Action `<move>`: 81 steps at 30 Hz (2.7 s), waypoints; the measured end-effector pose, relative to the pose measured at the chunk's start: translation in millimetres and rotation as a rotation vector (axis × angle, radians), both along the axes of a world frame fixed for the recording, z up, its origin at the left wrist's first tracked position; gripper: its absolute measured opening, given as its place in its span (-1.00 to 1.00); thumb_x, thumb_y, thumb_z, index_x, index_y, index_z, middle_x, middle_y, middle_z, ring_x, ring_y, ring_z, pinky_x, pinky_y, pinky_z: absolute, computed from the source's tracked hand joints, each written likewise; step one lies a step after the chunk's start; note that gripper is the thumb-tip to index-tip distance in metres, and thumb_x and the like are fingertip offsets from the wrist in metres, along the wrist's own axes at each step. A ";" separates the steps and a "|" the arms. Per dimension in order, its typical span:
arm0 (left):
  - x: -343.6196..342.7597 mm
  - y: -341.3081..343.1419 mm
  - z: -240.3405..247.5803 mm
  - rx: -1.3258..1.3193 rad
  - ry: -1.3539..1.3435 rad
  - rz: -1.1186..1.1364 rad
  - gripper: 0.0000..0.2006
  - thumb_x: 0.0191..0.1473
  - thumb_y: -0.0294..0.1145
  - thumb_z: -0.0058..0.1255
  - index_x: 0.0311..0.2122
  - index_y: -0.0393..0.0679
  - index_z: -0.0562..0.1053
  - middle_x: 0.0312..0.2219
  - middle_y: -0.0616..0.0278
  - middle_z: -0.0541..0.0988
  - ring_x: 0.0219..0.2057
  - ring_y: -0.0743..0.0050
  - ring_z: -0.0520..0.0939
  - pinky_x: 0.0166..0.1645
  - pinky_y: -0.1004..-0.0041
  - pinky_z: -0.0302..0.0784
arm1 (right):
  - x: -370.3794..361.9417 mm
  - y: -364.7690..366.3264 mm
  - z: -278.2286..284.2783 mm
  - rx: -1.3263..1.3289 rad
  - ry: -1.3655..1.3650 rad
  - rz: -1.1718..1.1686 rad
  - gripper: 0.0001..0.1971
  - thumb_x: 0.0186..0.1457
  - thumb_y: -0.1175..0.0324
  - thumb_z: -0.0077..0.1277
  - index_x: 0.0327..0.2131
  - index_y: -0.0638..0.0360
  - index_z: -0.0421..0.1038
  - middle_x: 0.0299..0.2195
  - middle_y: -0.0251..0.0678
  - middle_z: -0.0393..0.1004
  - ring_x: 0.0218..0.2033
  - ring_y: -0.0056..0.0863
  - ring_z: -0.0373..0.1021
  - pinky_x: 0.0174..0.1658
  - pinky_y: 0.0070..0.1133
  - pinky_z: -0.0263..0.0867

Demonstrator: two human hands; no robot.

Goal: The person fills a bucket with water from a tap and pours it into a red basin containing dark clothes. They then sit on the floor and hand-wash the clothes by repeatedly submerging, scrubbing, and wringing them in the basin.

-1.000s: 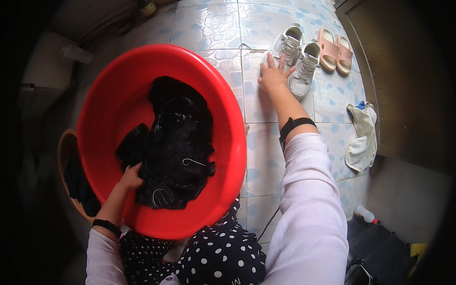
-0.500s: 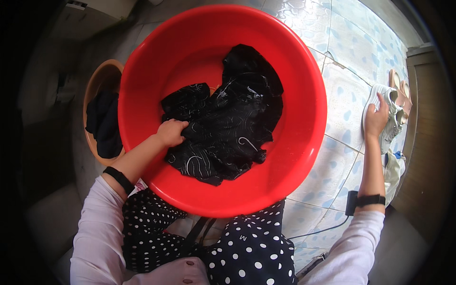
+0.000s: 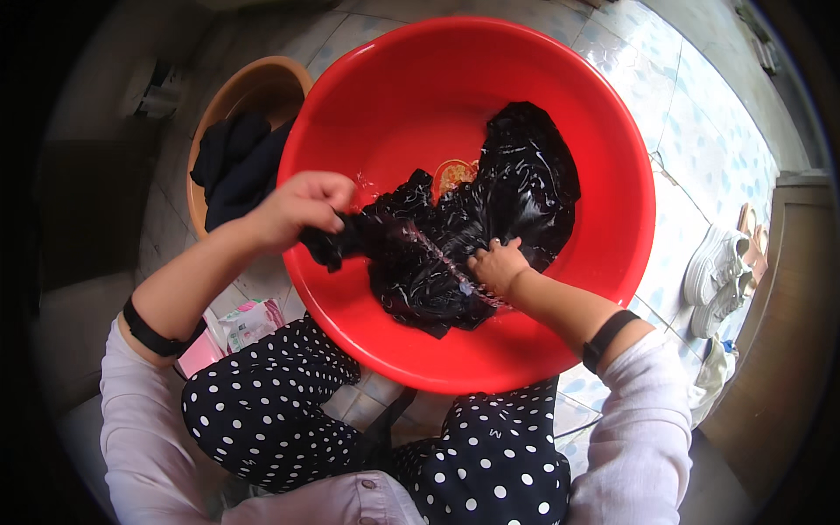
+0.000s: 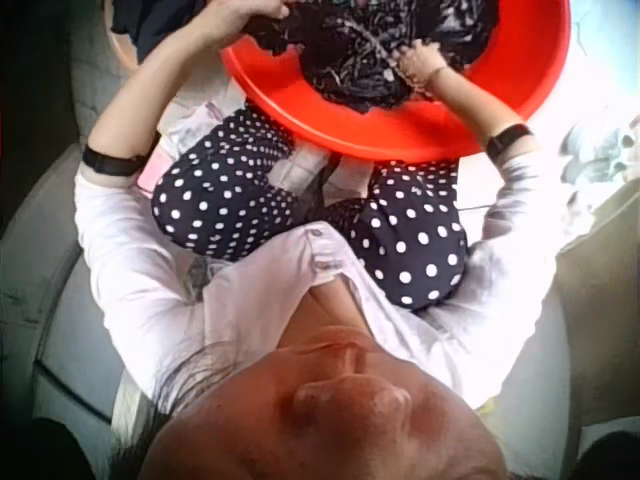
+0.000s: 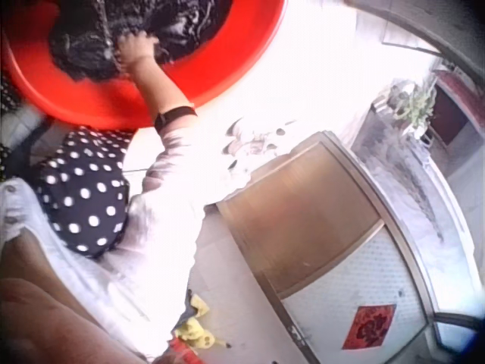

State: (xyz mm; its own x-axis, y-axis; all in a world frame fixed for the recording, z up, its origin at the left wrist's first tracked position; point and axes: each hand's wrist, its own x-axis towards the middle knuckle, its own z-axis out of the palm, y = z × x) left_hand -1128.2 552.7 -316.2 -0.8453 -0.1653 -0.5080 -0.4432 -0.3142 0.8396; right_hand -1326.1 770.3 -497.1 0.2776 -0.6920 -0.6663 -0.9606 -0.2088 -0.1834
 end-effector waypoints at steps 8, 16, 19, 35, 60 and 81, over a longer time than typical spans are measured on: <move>53.5 -47.2 15.9 -0.263 0.018 0.388 -0.80 -0.11 -0.56 -0.07 -0.58 -0.05 0.18 -0.63 0.50 0.28 -0.58 0.79 0.29 -0.47 0.67 0.22 | -57.0 38.0 115.7 -0.119 -0.395 -0.307 -0.79 -0.24 0.37 0.18 -0.42 0.15 0.48 -0.49 -0.15 0.48 -0.34 -0.11 0.42 -0.24 -0.30 0.35; 52.2 -49.7 -57.6 -0.892 -0.364 -0.216 -0.81 -0.11 -0.29 0.09 -0.44 -0.17 0.43 -0.50 0.12 0.53 -0.39 0.21 0.57 -0.30 0.28 0.44 | -87.6 36.0 286.0 -0.753 -1.201 -1.257 -0.82 -0.34 0.63 -0.07 -0.57 0.16 0.21 -0.56 -0.38 0.28 -0.45 -0.63 0.24 -0.40 -0.71 0.13; 26.5 -35.7 -79.3 -1.264 -0.432 -0.405 -0.60 -0.12 -0.24 0.19 -0.12 -0.09 0.47 -0.22 0.04 0.52 -0.16 0.14 0.56 -0.08 0.31 0.45 | -97.8 22.1 297.3 -1.086 -1.310 -1.334 -0.62 -0.23 0.64 -0.03 -0.21 0.21 0.32 -0.33 -0.34 0.36 -0.31 -0.54 0.38 -0.16 -0.61 0.36; -8.3 44.4 -183.8 -0.740 -0.407 -1.150 -0.37 -0.10 0.08 0.05 0.11 0.07 0.42 0.05 0.25 0.48 0.14 0.21 0.42 0.27 -0.14 -0.15 | -93.3 -112.8 19.2 -0.267 -0.041 -1.037 -0.15 -0.04 0.03 0.13 0.27 0.15 0.00 0.27 -0.01 0.00 0.27 -0.10 0.04 0.27 -0.32 0.05; 58.9 17.0 -183.3 -0.829 -0.322 -0.714 -0.56 0.08 -0.32 0.00 0.07 -0.26 0.38 -0.07 -0.14 0.51 -0.03 0.00 0.53 0.07 0.26 0.40 | -19.2 140.8 122.6 -0.944 -0.112 -0.558 -0.53 -0.17 0.68 -0.04 -0.12 0.03 0.41 -0.09 -0.35 0.43 -0.11 -0.35 0.39 -0.04 -0.42 0.17; 97.8 59.3 -123.0 -1.259 -0.239 -0.806 -0.64 0.05 -0.28 -0.02 -0.03 -0.14 0.46 -0.28 -0.07 0.60 -0.19 0.01 0.60 -0.10 0.19 0.48 | 361.5 547.3 136.3 0.279 -0.864 -1.836 -0.45 0.03 0.35 0.08 0.12 0.23 0.24 -0.11 -0.22 0.50 -0.18 -0.43 0.44 -0.10 -0.46 0.39</move>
State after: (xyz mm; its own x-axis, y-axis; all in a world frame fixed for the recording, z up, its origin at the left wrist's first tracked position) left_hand -1030.4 612.0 -439.2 -0.8399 -0.1306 -0.5267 -0.3018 0.9191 0.2534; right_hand -964.5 1317.6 -360.9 -0.2445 -0.3931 -0.8864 0.3684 0.8079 -0.4599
